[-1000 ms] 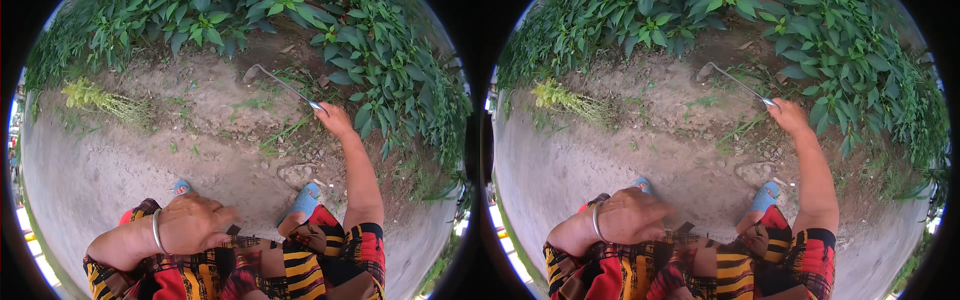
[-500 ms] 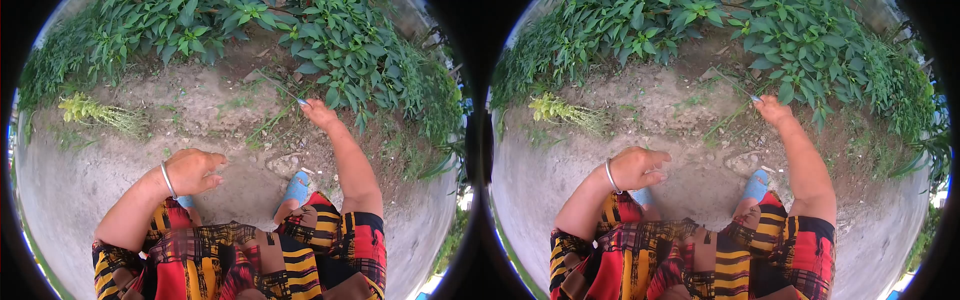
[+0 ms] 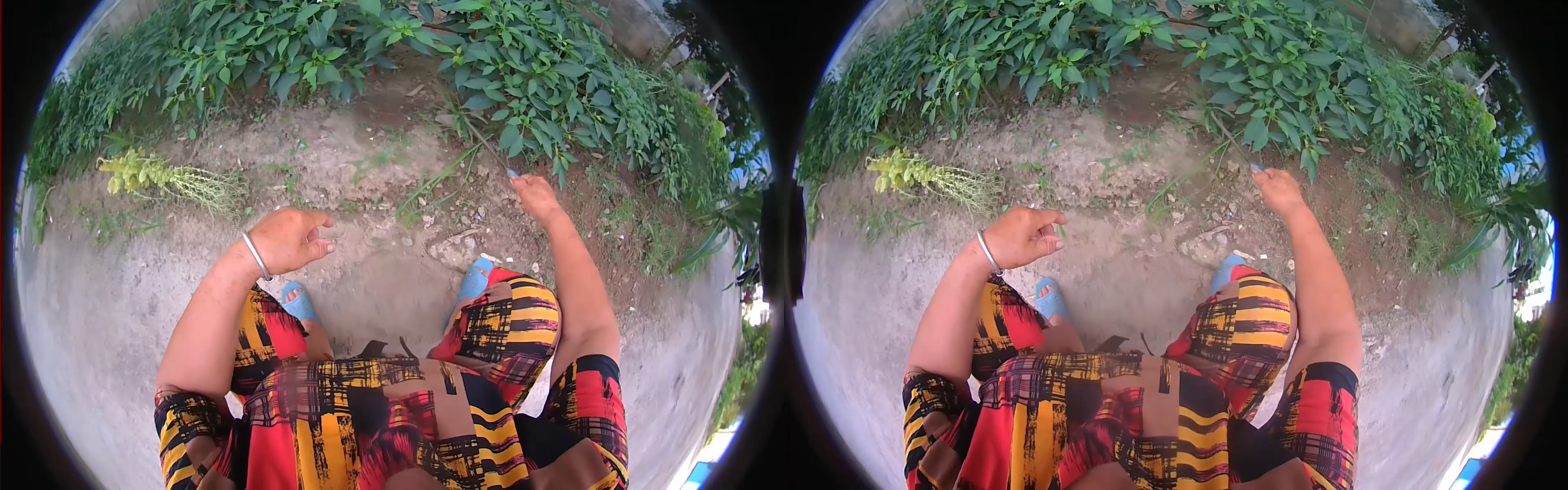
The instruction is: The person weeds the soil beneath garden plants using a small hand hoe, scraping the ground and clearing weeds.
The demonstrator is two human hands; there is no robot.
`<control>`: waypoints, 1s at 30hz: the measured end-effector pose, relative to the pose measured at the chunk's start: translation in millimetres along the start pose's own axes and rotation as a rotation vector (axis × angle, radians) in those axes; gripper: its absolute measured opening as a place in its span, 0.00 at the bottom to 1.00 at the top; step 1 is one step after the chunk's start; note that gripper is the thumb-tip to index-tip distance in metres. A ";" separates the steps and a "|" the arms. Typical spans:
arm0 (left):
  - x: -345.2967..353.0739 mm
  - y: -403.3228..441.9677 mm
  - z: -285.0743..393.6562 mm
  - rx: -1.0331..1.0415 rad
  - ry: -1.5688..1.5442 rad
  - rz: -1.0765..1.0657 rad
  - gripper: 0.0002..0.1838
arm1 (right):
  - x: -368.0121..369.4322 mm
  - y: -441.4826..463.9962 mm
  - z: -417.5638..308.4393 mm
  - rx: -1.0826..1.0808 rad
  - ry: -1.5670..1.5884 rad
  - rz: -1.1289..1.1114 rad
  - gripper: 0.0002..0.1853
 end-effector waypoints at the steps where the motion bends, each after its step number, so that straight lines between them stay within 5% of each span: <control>1: -1.3 -0.5 -0.3 -0.004 0.008 0.012 0.19 | -0.9 -5.2 -9.7 0.006 0.004 -0.029 0.24; 9: -4.4 -6.9 8.7 -0.020 0.044 0.039 0.19 | -30.8 -44.0 -62.8 0.141 -0.186 -0.146 0.25; 13: -4.8 -8.4 11.5 -0.063 0.039 0.058 0.18 | 18.0 -37.8 -43.3 0.139 -0.205 -0.262 0.27; 15: -5.5 -9.0 12.5 -0.071 0.037 0.068 0.19 | 65.6 -5.2 -14.0 -0.289 -0.420 -0.190 0.27; 16: -5.7 -8.8 13.2 -0.077 0.034 0.077 0.19 | 61.7 -19.6 -25.3 -0.293 -0.418 -0.189 0.27; 18: -1.5 -7.3 15.2 -0.073 0.102 0.062 0.19 | 50.4 -49.4 -18.0 -0.016 -0.364 -0.183 0.27; 20: 0.9 -5.9 19.9 -0.066 0.174 0.045 0.20 | 33.0 -55.2 9.2 0.040 -0.300 -0.190 0.26; 22: 4.3 -6.8 21.2 -0.112 0.197 0.006 0.20 | -15.7 -69.8 41.6 0.205 -0.200 0.158 0.26; 25: 8.3 -6.3 24.7 -0.098 0.314 -0.006 0.20 | -57.3 -80.2 81.6 0.416 -0.126 0.368 0.26; 30: 6.2 -10.7 54.4 -0.076 0.339 -0.029 0.20 | -21.3 -61.3 81.9 0.232 0.002 0.233 0.27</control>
Point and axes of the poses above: each hand's wrist, its own y-axis towards the middle knuckle, its own x-axis out of the palm, z = x × y, the point moved 8 cm from there along y, towards the middle knuckle, and after that the axes turned 12 degrees about y, right-handed, at the moved point
